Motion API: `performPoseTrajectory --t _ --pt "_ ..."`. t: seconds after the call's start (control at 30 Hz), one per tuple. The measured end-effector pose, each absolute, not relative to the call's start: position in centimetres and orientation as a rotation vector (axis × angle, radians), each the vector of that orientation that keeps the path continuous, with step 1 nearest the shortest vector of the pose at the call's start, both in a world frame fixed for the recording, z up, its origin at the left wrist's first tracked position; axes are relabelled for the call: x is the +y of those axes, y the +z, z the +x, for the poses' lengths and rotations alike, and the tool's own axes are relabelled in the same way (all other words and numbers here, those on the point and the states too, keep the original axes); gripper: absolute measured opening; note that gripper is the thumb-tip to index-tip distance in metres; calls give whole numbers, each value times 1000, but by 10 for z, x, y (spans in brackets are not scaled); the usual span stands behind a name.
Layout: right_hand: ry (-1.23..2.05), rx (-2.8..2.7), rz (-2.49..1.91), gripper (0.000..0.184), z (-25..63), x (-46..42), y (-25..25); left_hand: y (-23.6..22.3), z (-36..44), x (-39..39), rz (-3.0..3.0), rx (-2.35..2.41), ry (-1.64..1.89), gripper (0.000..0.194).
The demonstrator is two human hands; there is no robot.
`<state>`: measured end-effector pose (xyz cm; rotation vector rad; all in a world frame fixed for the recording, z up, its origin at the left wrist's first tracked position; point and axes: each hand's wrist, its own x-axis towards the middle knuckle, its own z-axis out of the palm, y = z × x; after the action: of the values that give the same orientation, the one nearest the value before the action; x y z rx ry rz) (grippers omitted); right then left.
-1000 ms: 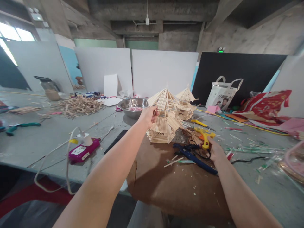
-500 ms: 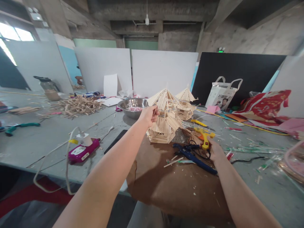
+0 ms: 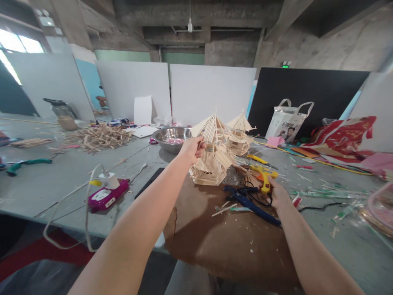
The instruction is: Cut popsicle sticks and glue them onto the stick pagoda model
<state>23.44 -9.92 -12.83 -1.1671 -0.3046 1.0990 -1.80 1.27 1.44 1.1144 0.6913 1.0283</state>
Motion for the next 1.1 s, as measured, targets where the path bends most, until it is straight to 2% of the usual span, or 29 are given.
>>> performPoseTrajectory --t 0.7,1.1 --pt "1098 -266 -1148 9 231 -101 -124 7 -25 6 1076 727 1056 14" --pt "1107 -276 -1162 10 233 -100 -127 1 -24 -1 1360 891 1197 16"
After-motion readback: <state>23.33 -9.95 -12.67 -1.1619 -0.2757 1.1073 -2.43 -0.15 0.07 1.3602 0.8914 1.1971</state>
